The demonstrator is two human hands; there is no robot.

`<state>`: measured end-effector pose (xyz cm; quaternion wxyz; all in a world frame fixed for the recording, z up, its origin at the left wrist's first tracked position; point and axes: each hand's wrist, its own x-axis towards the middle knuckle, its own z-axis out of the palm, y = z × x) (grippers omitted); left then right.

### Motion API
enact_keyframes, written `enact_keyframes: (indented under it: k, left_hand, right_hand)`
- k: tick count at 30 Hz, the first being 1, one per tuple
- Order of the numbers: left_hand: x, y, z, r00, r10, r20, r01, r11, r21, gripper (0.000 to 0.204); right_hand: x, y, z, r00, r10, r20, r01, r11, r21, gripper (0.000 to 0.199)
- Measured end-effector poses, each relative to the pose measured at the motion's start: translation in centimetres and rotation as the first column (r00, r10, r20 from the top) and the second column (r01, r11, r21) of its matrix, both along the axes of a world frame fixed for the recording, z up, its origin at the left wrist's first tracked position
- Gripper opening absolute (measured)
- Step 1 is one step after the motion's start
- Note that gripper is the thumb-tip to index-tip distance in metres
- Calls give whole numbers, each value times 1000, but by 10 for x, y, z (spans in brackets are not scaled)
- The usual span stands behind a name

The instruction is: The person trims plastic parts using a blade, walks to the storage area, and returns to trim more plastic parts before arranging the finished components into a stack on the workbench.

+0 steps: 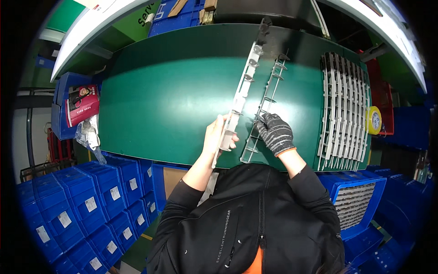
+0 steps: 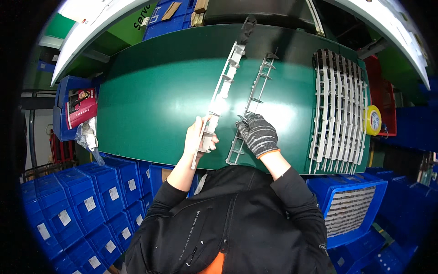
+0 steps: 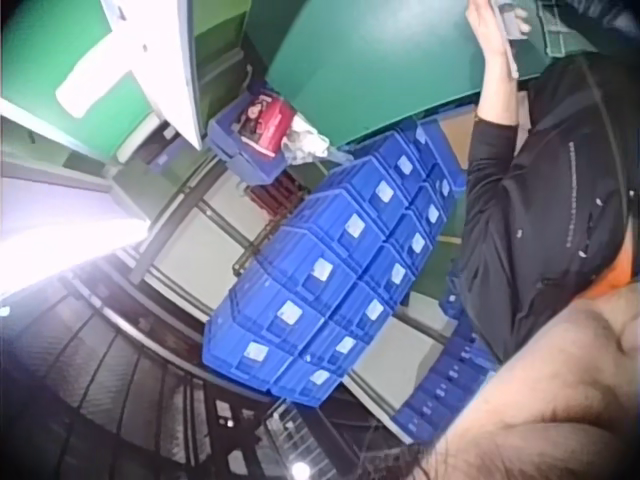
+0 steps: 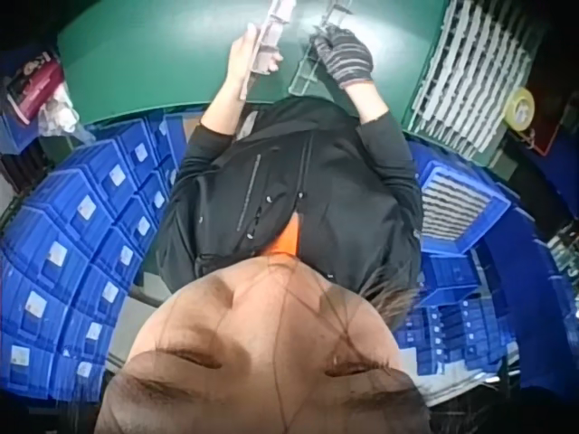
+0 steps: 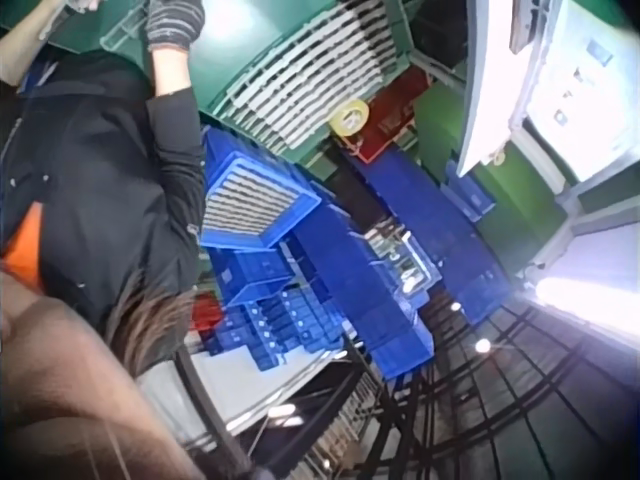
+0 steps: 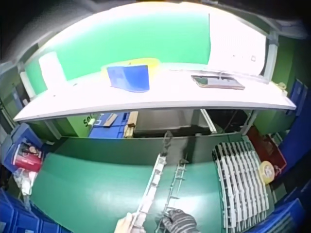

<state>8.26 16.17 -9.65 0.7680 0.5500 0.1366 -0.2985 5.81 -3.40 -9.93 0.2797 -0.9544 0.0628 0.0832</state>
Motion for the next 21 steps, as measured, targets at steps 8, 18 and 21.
enact_keyframes:
  k: [8,18,21]
  left_hand:
    - [1,13,-84,966,-229,116,187,937,294,30]
    - [102,30,23,831,167,530,-300,938,175,37]
    - [114,26,52,793,387,471,-395,915,-88,30]
  right_hand:
    - [26,0,-19,973,21,-229,-100,936,-336,35]
    - [-27,-6,45,813,333,478,-308,942,-133,18]
    - [-33,15,60,746,482,460,-473,869,-142,22]
